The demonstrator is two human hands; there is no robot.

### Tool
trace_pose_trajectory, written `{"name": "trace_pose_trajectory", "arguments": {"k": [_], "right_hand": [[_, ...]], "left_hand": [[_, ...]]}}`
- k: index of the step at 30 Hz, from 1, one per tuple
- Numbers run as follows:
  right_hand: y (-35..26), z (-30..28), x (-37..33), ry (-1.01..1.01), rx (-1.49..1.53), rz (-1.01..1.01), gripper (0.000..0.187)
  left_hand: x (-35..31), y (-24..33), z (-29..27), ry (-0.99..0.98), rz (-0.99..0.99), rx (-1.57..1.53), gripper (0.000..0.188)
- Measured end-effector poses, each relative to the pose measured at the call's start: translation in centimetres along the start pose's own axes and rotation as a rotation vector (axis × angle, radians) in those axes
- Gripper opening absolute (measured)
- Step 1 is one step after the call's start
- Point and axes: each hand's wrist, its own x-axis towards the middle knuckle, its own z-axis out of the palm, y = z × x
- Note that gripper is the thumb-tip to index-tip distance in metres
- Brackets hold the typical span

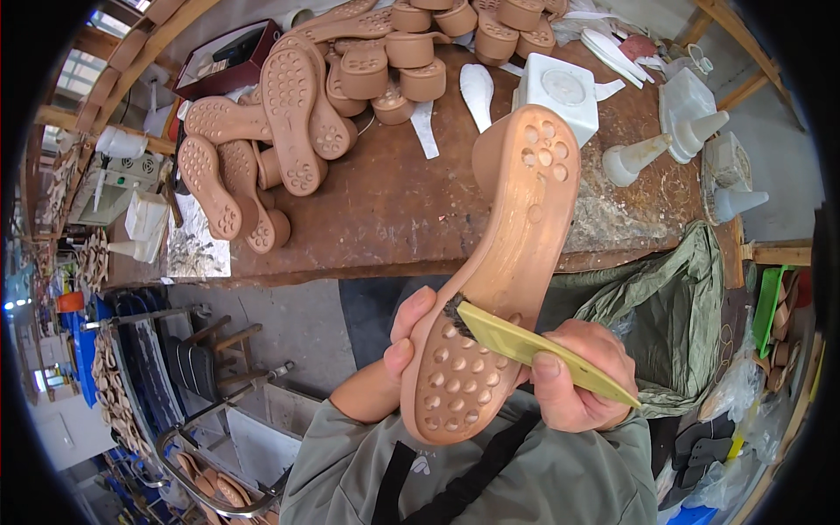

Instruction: The person paints the bottom surface of wooden shoe insoles using a small brush. They repeatedly dip the brush into a white container to apply a clear or light-colored liquid to the textured surface of the insoles. After painting, the person places the insoles on a wooden rack to dry.

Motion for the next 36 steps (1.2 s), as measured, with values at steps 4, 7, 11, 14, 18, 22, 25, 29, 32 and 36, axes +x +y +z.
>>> {"name": "trace_pose_trajectory", "arguments": {"k": [4, 7, 11, 14, 18, 22, 25, 29, 32, 36], "right_hand": [[0.0, 0.5, -0.1, 0.001, 0.014, -0.059, 0.021], [-0.3, 0.7, 0.2, -0.029, 0.004, -0.102, 0.021], [-0.5, 0.9, 0.1, -0.052, 0.017, -0.131, 0.022], [-0.6, 0.9, 0.0, -0.043, 0.001, -0.174, 0.026], [-0.6, 1.0, -0.5, -0.093, 0.050, -0.244, 0.033], [0.1, -0.1, 0.2, -0.269, 0.097, -0.239, 0.026], [2.3, -1.5, 1.3, -0.195, 0.072, 0.122, 0.018], [4.5, -1.2, 1.4, -0.070, -0.176, -0.019, 0.020], [4.5, -1.5, 1.5, -0.266, 0.023, 0.009, 0.021], [9.1, -4.1, 1.7, 0.296, 0.268, 0.600, 0.010]], "left_hand": [[-0.2, 0.2, -1.5, -0.057, 0.012, -0.018, 0.081], [-0.2, 0.6, -2.3, -0.086, 0.007, 0.050, 0.080], [-0.4, 0.1, -2.9, -0.001, 0.123, 0.204, 0.079], [-0.5, 0.1, -2.6, 0.137, 0.099, 0.356, 0.079], [0.0, 1.1, -1.4, 0.046, -0.172, -0.029, 0.077], [0.6, 1.7, -3.2, -0.061, -0.284, -0.126, 0.074], [0.8, 2.3, -3.4, -0.001, -0.276, -0.016, 0.072], [1.9, 2.5, -3.8, -0.008, -0.305, -0.173, 0.072], [3.8, 1.0, -3.3, 0.470, 0.285, 0.931, 0.083], [4.3, 2.0, -9.2, 0.231, 0.708, 2.140, 0.087]]}}
